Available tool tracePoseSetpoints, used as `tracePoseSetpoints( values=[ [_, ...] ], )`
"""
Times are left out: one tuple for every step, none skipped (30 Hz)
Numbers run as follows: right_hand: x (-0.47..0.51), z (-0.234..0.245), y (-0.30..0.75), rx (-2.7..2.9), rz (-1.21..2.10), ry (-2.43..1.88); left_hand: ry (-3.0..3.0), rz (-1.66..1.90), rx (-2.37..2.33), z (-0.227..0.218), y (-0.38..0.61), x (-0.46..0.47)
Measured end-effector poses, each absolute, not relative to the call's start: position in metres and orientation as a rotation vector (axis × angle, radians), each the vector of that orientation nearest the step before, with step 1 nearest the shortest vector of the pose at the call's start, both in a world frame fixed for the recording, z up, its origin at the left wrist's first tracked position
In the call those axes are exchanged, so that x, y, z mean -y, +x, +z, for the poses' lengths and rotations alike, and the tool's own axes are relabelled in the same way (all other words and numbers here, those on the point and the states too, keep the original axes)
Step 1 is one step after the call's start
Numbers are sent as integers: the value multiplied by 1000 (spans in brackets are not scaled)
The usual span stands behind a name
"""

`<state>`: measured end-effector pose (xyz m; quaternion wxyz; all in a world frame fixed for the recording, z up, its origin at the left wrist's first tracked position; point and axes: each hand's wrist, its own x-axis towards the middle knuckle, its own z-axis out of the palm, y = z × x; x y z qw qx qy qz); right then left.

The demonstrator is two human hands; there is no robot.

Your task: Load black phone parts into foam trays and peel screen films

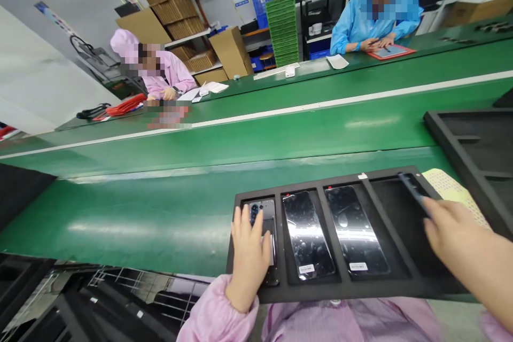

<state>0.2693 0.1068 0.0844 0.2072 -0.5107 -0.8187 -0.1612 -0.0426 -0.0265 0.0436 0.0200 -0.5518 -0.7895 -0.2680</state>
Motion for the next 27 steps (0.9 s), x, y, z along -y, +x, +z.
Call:
tracePoseSetpoints(
  values=[
    [-104,81,259,2342,-493,-1341,-1822,-799,2397,46,-32,20],
    [-101,77,249,2401,-502,-1280,-1963,-751,2333,49,-21,13],
    [-98,72,238,2447,-478,-1254,-2133,-661,2252,53,-11,5],
    [-96,68,227,2495,-431,-1252,-2277,-554,2177,56,-1,-2],
    [-94,64,217,2544,-388,-1268,-2379,-450,2121,59,7,-10],
    [-93,62,207,2591,-317,-1329,-2423,-367,2107,61,15,-16],
    [-92,62,199,2629,-230,-1417,-2432,-303,2114,63,20,-22],
    [-92,63,191,2645,-129,-1530,-2422,-260,2139,64,24,-28],
    [-93,66,186,2638,-34,-1644,-2404,-235,2175,66,27,-32],
    [-95,69,182,2619,62,-1744,-2389,-231,2218,68,29,-35],
    [-97,72,181,2605,149,-1802,-2376,-246,2264,72,29,-36],
    [-99,75,182,2601,215,-1804,-2356,-276,2316,76,28,-37],
    [-100,77,184,2611,274,-1776,-2322,-309,2375,81,26,-36],
    [-101,80,188,2624,352,-1739,-2273,-338,2437,86,21,-34],
    [-101,82,193,2631,433,-1691,-2223,-346,2487,91,15,-30],
    [-101,84,198,2623,490,-1638,-2169,-344,2541,95,6,-26],
    [-100,86,204,2599,494,-1593,-2111,-353,2609,98,-3,-20],
    [-98,88,208,2562,433,-1562,-2053,-379,2695,99,-14,-14],
    [-97,90,211,2517,317,-1540,-1965,-482,2837,98,-24,-9],
    [-95,91,213,2469,167,-1524,-1864,-659,2980,95,-32,-4],
    [-93,92,213,2434,20,-1506,-1773,-909,3099,91,-38,-1],
    [-92,93,211,2430,-82,-1480,-1687,-1181,3170,85,-41,2],
    [-90,92,208,2459,-108,-1440,-1643,-1396,3175,78,-40,3],
    [-88,92,204,2505,-49,-1390,-1651,-1511,3130,71,-36,4],
    [-87,91,201,2546,68,-1337,-1709,-1505,3047,64,-30,4],
    [-86,90,199,2564,202,-1295,-1796,-1395,2933,57,-22,5],
    [-85,89,199,2554,321,-1274,-1877,-1235,2795,51,-14,5]
  ],
)
